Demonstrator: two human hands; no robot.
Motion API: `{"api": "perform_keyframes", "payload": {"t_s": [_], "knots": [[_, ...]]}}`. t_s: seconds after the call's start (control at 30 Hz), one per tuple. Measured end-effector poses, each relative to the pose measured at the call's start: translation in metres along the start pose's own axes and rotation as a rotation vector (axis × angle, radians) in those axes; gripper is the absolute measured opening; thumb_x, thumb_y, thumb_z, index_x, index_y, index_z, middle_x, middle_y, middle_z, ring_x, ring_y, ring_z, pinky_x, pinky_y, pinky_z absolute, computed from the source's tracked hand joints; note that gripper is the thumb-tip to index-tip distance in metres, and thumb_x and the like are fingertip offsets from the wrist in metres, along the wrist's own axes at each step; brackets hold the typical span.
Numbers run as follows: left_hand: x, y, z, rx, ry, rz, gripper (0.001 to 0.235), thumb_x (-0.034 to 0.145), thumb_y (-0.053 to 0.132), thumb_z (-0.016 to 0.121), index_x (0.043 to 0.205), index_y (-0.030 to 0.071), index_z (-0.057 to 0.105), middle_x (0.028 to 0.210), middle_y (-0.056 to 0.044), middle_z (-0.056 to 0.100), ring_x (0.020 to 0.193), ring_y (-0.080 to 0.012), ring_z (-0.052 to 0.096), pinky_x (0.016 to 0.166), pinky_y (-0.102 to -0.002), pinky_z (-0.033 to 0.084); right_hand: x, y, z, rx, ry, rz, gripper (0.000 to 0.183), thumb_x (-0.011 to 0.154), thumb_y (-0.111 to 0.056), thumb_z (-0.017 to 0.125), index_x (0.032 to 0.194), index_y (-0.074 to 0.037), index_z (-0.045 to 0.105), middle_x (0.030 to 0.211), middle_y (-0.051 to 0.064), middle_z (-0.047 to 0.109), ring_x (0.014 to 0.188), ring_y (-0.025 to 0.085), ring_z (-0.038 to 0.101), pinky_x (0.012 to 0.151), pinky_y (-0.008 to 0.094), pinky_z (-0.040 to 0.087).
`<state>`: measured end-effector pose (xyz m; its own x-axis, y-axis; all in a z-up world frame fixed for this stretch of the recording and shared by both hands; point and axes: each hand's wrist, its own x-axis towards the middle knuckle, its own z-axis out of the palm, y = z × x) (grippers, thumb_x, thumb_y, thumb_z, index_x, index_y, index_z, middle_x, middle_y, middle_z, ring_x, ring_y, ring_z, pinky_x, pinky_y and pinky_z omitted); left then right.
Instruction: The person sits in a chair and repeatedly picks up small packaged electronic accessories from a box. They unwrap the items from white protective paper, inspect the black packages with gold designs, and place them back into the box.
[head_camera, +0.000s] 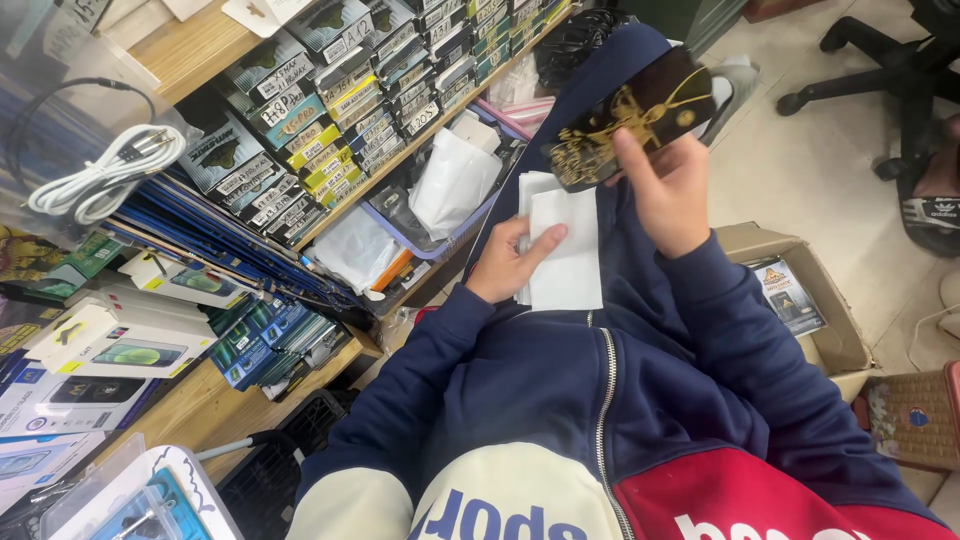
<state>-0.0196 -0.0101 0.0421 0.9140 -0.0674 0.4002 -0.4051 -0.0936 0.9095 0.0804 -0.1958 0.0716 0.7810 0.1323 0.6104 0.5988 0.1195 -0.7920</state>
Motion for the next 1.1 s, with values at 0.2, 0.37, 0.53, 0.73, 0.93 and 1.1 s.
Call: {"api": "perform_keyframes", "payload": {"t_s": [0.2, 0.37, 0.53, 0.73, 0.93, 1.1], "knots": [[-0.002, -0.002, -0.001, -0.014, 0.010, -0.022, 0.034, 0.100, 0.036, 0.068, 0.088, 0.005, 0.074, 0.079, -0.013, 0.063, 0.086, -0.0171, 0.064, 0.080, -0.035, 0.053, -0.004, -0.006, -0.002, 0.010, -0.046, -0.020, 0.012, 0.108, -0.005, 0.069, 0.107, 0.007, 0.067, 0.085, 0.022, 0.069, 0.067, 0.026, 0.071, 0.057, 0.035, 0.058], [0.000, -0.011, 0.000, -0.012, -0.006, -0.003, 0.030, 0.101, 0.034, 0.068, 0.096, 0.005, 0.075, 0.084, -0.014, 0.064, 0.095, -0.0194, 0.065, 0.084, -0.036, 0.053, -0.003, -0.024, 0.001, -0.032, -0.057, 0.025, 0.012, 0.109, -0.010, 0.069, 0.103, 0.000, 0.068, 0.077, 0.008, 0.064, 0.069, 0.011, 0.063, 0.061, 0.024, 0.052], [0.000, -0.008, 0.003, -0.002, -0.006, 0.003, 0.029, 0.101, 0.034, 0.068, 0.105, 0.006, 0.076, 0.090, -0.013, 0.066, 0.101, -0.0183, 0.064, 0.088, -0.037, 0.053, -0.005, -0.028, -0.003, -0.100, -0.140, 0.085, 0.018, 0.110, -0.014, 0.068, 0.097, -0.001, 0.069, 0.074, 0.004, 0.063, 0.069, 0.007, 0.054, 0.060, 0.022, 0.046], [-0.004, -0.007, 0.002, 0.020, -0.013, -0.018, 0.029, 0.101, 0.034, 0.067, 0.107, 0.008, 0.075, 0.085, -0.013, 0.064, 0.093, -0.0191, 0.066, 0.083, -0.037, 0.054, -0.013, -0.021, -0.006, 0.031, -0.278, 0.122, 0.045, 0.100, -0.002, 0.070, 0.141, -0.009, 0.053, 0.110, 0.011, 0.070, 0.095, 0.016, 0.067, 0.082, 0.032, 0.058], [-0.001, -0.007, 0.000, -0.011, -0.049, -0.060, 0.031, 0.102, 0.031, 0.059, 0.112, 0.005, 0.072, 0.107, -0.001, 0.073, 0.100, -0.0093, 0.063, 0.087, -0.026, 0.052, -0.010, -0.043, -0.008, 0.093, -0.246, 0.166, 0.076, 0.101, -0.004, 0.066, 0.162, -0.012, 0.021, 0.136, 0.008, 0.058, 0.095, 0.011, 0.062, 0.088, 0.023, 0.054], [-0.001, -0.014, 0.001, 0.001, -0.013, 0.028, 0.027, 0.103, 0.031, 0.065, 0.113, 0.008, 0.075, 0.089, -0.012, 0.068, 0.098, -0.0155, 0.063, 0.088, -0.037, 0.053, -0.017, -0.023, -0.013, -0.077, -0.391, 0.133, 0.054, 0.095, -0.005, 0.072, 0.146, -0.007, 0.055, 0.119, 0.013, 0.070, 0.101, 0.015, 0.065, 0.088, 0.034, 0.057]]}}
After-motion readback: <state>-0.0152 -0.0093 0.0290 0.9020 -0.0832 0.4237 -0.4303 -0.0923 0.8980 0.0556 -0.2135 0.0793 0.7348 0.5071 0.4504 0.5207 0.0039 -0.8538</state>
